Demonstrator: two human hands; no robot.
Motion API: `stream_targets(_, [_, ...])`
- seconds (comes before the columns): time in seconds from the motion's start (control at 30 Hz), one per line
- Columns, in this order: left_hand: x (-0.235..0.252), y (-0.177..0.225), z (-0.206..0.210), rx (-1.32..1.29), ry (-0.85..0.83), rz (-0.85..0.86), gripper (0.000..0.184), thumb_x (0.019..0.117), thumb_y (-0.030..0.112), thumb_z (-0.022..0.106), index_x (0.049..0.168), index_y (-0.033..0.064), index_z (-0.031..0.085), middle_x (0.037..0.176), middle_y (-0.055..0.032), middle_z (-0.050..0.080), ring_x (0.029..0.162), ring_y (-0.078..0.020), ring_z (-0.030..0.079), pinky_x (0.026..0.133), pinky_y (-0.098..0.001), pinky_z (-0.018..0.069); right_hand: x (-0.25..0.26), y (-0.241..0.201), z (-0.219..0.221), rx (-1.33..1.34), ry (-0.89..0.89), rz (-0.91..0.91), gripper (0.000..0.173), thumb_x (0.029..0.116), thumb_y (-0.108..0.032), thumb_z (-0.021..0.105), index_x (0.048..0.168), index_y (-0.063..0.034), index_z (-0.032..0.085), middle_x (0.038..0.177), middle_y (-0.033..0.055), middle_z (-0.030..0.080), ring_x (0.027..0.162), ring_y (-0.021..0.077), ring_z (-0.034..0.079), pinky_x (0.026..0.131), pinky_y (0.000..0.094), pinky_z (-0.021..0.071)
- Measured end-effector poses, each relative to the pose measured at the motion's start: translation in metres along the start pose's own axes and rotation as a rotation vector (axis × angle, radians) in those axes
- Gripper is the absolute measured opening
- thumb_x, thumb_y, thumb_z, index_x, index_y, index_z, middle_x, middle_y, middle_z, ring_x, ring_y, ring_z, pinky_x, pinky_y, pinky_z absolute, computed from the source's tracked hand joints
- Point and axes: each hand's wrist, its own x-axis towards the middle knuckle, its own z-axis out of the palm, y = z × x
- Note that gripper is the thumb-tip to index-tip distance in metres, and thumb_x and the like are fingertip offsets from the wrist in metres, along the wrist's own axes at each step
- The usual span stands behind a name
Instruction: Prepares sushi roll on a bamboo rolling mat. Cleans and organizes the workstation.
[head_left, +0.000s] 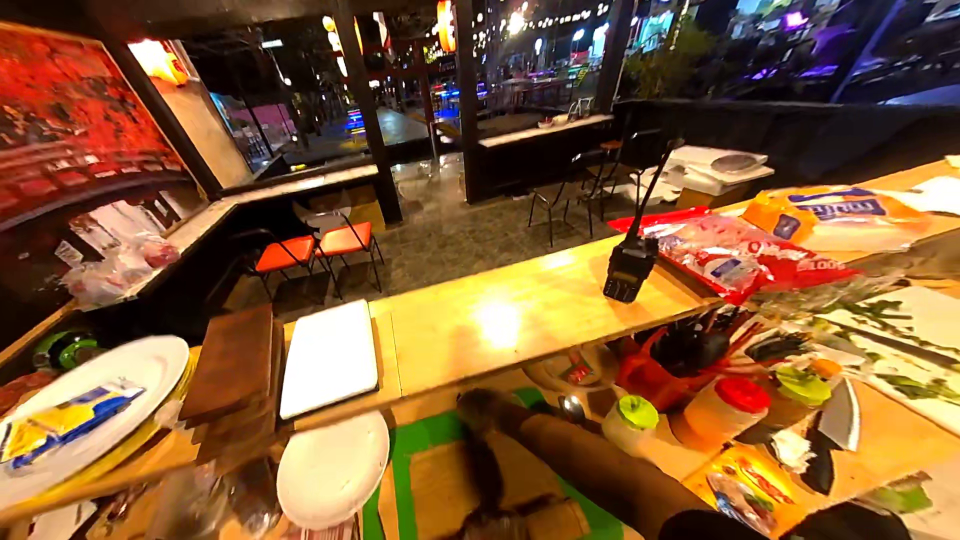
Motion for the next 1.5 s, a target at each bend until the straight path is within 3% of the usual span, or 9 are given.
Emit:
stream_targets(0.1, [0.003, 0.009, -0.032, -0.034, -0.272, -0.103, 0.039, 0.1056, 0.025, 0.049, 0.136, 0.0052, 0.062, 0.131, -0.0199, 0.066, 0.122, -0.0402, 0.062, 0.102, -0.0571, 0.0492, 0.003, 0.013, 0.019, 0.145, 0.127, -0.001, 0.047, 0.1054, -0.021, 0.054, 0.148, -0.001, 0.05, 0.151, 0.0216, 0.051, 0.141, 0.0363, 0.047, 0.119, 0.0517, 0.0349])
stream_targets(0.23, [-0.004, -0.009, 0.011, -0.034, -0.002, -0.034, 0.036, 0.102, 0.033, 0.055, 0.122, 0.0084, 0.07, 0.122, -0.0161, 0.069, 0.114, -0.0368, 0.065, 0.095, -0.0539, 0.0535, 0.018, 0.015, 0.035, 0.07, 0.127, 0.012, 0.05, 0.096, -0.022, 0.069, 0.143, -0.006, 0.058, 0.144, 0.0173, 0.058, 0.135, 0.0343, 0.053, 0.114, 0.0516, 0.0406])
stream_targets(0.43, [0.003, -0.005, 0.01, 0.059, 0.014, -0.052, 0.047, 0.0968, 0.042, 0.062, 0.127, 0.007, 0.068, 0.125, -0.0178, 0.068, 0.114, -0.037, 0.066, 0.092, -0.0515, 0.0553, 0.028, 0.008, 0.022, -0.211, 0.029, -0.051, 0.037, 0.082, -0.025, 0.081, 0.107, -0.0021, 0.069, 0.108, 0.0205, 0.068, 0.102, 0.04, 0.067, 0.084, 0.0616, 0.0554])
stream_targets(0.67, [0.004, -0.008, 0.003, 0.023, 0.054, -0.013, 0.044, 0.0947, 0.038, 0.063, 0.124, 0.0056, 0.068, 0.119, -0.0154, 0.07, 0.112, -0.0347, 0.066, 0.092, -0.0531, 0.0544, -0.009, -0.003, 0.027, -0.146, 0.197, -0.038, 0.025, 0.0871, -0.025, 0.074, 0.105, -0.0076, 0.071, 0.103, 0.0152, 0.069, 0.095, 0.0364, 0.068, 0.075, 0.0601, 0.0571])
stream_targets(0.83, [-0.004, -0.02, 0.012, -0.043, 0.248, 0.038, 0.061, 0.098, 0.039, 0.056, 0.144, -0.0003, 0.055, 0.146, -0.0199, 0.057, 0.139, -0.0384, 0.05, 0.116, -0.0572, 0.0357, -0.076, 0.0, 0.034, 0.089, -0.158, -0.039, 0.031, 0.0962, -0.034, 0.069, 0.118, -0.011, 0.072, 0.112, 0.0159, 0.07, 0.109, 0.0353, 0.066, 0.093, 0.0623, 0.0508])
stream_targets(1.0, [-0.008, -0.028, 0.015, -0.097, 0.346, 0.034, 0.072, 0.0973, 0.057, 0.053, 0.141, 0.0002, 0.059, 0.148, -0.0214, 0.055, 0.141, -0.0422, 0.047, 0.115, -0.0609, 0.0359, -0.105, -0.01, 0.044, 0.171, -0.237, -0.073, 0.053, 0.0934, -0.039, 0.073, 0.133, -0.0057, 0.065, 0.135, 0.0196, 0.062, 0.13, 0.0373, 0.055, 0.111, 0.0589, 0.0405])
stream_targets(1.13, [-0.01, -0.027, 0.009, -0.067, 0.386, 0.029, 0.069, 0.0963, 0.055, 0.058, 0.143, 0.0038, 0.058, 0.149, -0.0175, 0.055, 0.141, -0.0388, 0.049, 0.112, -0.0599, 0.0397, -0.107, -0.011, 0.044, 0.416, -0.19, -0.029, 0.036, 0.0863, -0.023, 0.082, 0.116, -0.0069, 0.071, 0.111, 0.0136, 0.07, 0.103, 0.0267, 0.066, 0.091, 0.051, 0.0535])
stream_targets(1.27, [-0.008, -0.025, 0.01, -0.043, 0.548, 0.066, 0.051, 0.0978, 0.043, 0.059, 0.135, 0.0081, 0.066, 0.135, -0.0137, 0.066, 0.125, -0.0326, 0.062, 0.102, -0.0512, 0.0497, -0.087, -0.008, 0.03, 0.303, -0.204, -0.106, 0.028, 0.0929, -0.016, 0.073, 0.119, -0.005, 0.07, 0.116, 0.0187, 0.068, 0.11, 0.0341, 0.064, 0.098, 0.0572, 0.0495])
stream_targets(1.5, [0.07, -0.056, 0.008, -0.027, 0.336, 0.005, 0.053, 0.0969, 0.045, 0.058, 0.129, 0.0046, 0.067, 0.131, -0.0175, 0.066, 0.124, -0.0359, 0.061, 0.105, -0.0563, 0.0455, -0.014, 0.023, -0.032, 0.255, -0.084, -0.046, 0.03, 0.1047, -0.028, 0.058, 0.119, -0.0047, 0.068, 0.111, 0.0154, 0.069, 0.103, 0.0271, 0.066, 0.092, 0.0499, 0.0526])
